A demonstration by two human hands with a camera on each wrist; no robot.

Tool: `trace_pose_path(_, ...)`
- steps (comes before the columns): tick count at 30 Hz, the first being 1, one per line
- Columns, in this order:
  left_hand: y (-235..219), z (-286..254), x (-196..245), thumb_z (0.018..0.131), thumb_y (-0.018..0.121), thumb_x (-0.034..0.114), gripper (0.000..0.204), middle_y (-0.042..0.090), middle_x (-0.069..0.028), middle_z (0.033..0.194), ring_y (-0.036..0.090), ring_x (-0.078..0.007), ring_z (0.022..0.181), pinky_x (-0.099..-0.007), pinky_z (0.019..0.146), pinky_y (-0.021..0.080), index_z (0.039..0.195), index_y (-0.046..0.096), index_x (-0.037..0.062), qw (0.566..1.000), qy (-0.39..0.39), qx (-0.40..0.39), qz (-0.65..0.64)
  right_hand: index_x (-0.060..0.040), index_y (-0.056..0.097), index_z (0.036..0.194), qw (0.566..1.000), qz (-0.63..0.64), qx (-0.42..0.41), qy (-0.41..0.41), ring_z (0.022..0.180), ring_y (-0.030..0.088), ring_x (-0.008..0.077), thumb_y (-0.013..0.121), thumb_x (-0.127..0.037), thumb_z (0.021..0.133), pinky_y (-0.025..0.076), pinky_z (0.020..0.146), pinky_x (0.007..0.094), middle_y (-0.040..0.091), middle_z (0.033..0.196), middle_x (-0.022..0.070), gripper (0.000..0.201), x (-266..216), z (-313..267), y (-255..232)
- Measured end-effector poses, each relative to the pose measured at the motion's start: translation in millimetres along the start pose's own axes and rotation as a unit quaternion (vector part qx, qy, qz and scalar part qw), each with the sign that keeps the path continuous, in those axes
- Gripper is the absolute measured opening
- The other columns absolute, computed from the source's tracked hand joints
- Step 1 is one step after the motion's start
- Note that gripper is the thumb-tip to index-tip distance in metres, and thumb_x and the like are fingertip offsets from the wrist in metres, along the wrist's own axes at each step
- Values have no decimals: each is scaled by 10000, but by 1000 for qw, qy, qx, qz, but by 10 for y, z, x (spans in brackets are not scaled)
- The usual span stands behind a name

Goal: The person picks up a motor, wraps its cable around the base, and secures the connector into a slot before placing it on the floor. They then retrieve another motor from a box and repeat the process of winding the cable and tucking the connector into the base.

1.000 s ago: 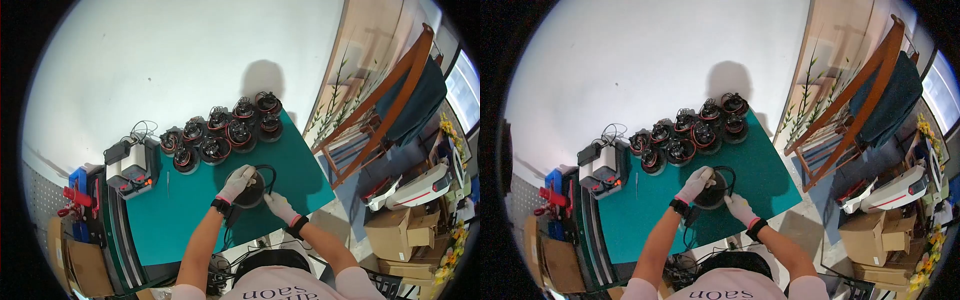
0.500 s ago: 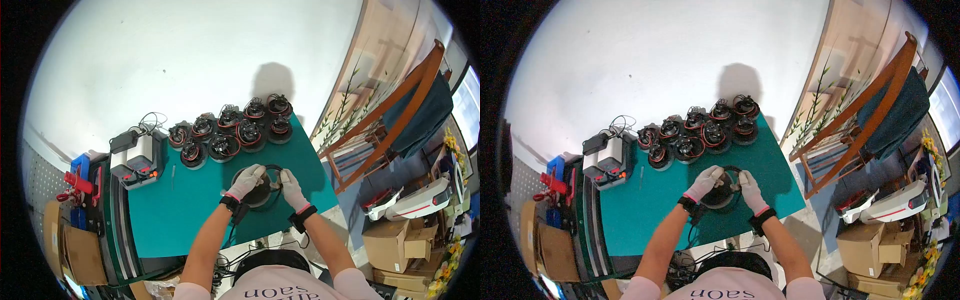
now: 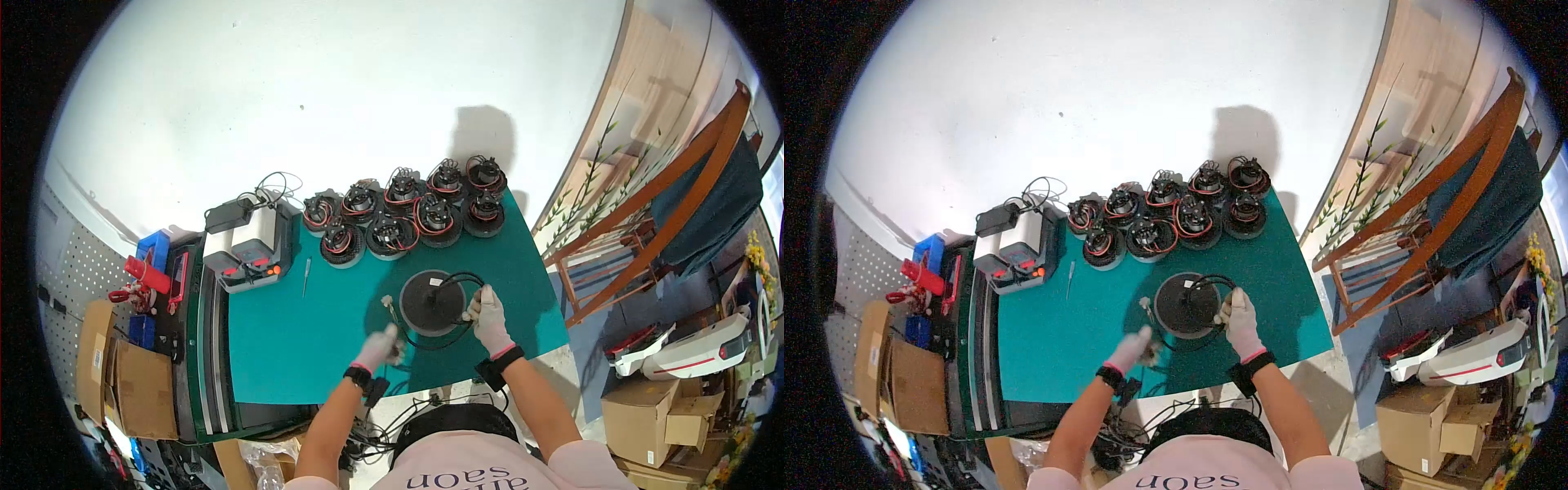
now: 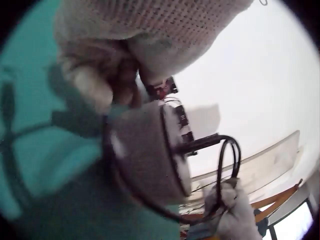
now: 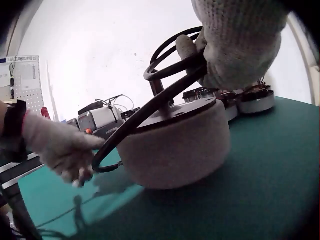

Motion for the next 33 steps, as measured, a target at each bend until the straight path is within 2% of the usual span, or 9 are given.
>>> trace_pose_path(1, 182, 129, -234, 901, 432, 389, 496, 597, -206, 863, 611, -267, 773, -377, 681, 505, 1005, 512, -89, 970, -173, -101, -139, -92, 422, 797, 1000, -6, 3, -3, 467, 280, 82, 486, -432, 884, 381, 489, 286, 281, 575, -34, 357, -1, -2, -3)
trace_pose_path(2, 278, 102, -343, 901, 432, 389, 496, 597, -206, 863, 611, -267, 773, -377, 681, 505, 1005, 512, -89, 970, -172, -101, -138, -92, 421, 796, 1000, -12, 7, -6, 465, 278, 80, 483, -433, 885, 382, 489, 287, 281, 575, -34, 358, 0, -11, -8)
trace_pose_path(4, 460, 34, -284, 913, 451, 342, 475, 549, -226, 1008, 582, -313, 909, -421, 794, 488, 1124, 418, -83, 930, 22, -198, -310, -105, 414, 778, 1000, -13, 5, -4, 473, 269, 84, 479, -427, 890, 368, 496, 285, 265, 576, -37, 346, -26, -31, 16)
trace_pose_path(15, 311, -222, 881, 920, 438, 225, 240, 586, -64, 813, 567, -130, 740, -274, 686, 477, 977, 547, 19, 945, 291, 109, -97, -81, 430, 790, 995, -75, -3, -66, 505, 366, 109, 413, -431, 915, 450, 588, 313, 334, 609, -14, 372, 87, -150, -27)
trace_pose_path(18, 412, 183, 981, 906, 465, 220, 240, 582, -78, 791, 572, -160, 729, -304, 678, 460, 986, 574, 21, 916, 358, 183, 13, -62, 470, 839, 981, -175, -1, -86, 597, 519, 144, 403, -423, 921, 471, 634, 328, 473, 669, 21, 377, 143, -154, -197)
trace_pose_path(20, 521, 216, 1075, 899, 485, 217, 240, 598, -120, 844, 585, -231, 804, -346, 734, 448, 1020, 570, 28, 808, 485, 321, 97, -21, 520, 887, 955, -263, -43, -128, 736, 603, 179, 405, -399, 926, 470, 666, 310, 571, 763, 81, 397, 107, -166, -232)
trace_pose_path(26, 688, 140, 1311, 907, 466, 170, 252, 570, -136, 1075, 549, -257, 986, -309, 861, 416, 1090, 550, 19, 850, 488, 124, 153, 30, 548, 982, 833, -491, 56, -249, 791, 603, 282, 448, -357, 914, 459, 700, 329, 604, 845, 172, 406, 27, -176, -345)
trace_pose_path(31, 792, 94, 1350, 892, 483, 184, 265, 576, -142, 1065, 549, -273, 995, -321, 875, 410, 1096, 550, 29, 903, 419, 10, 93, 2, 549, 1026, 831, -502, 33, -237, 841, 572, 374, 464, -343, 900, 456, 729, 378, 601, 910, 203, 377, -10, -142, -366)
trace_pose_path(33, 822, 31, 1442, 867, 519, 195, 274, 616, -134, 967, 584, -286, 877, -343, 781, 445, 1102, 558, 57, 807, 549, 62, 209, -22, 552, 1053, 834, -505, 30, -221, 888, 559, 401, 470, -337, 892, 455, 747, 408, 602, 947, 207, 363, -117, -172, -340)
Point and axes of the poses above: each hand's wrist, its own z-axis towards the middle knuckle, its own y-axis out of the palm, x = y × z, the point moved 3 cm from there along z, towards the middle knuckle
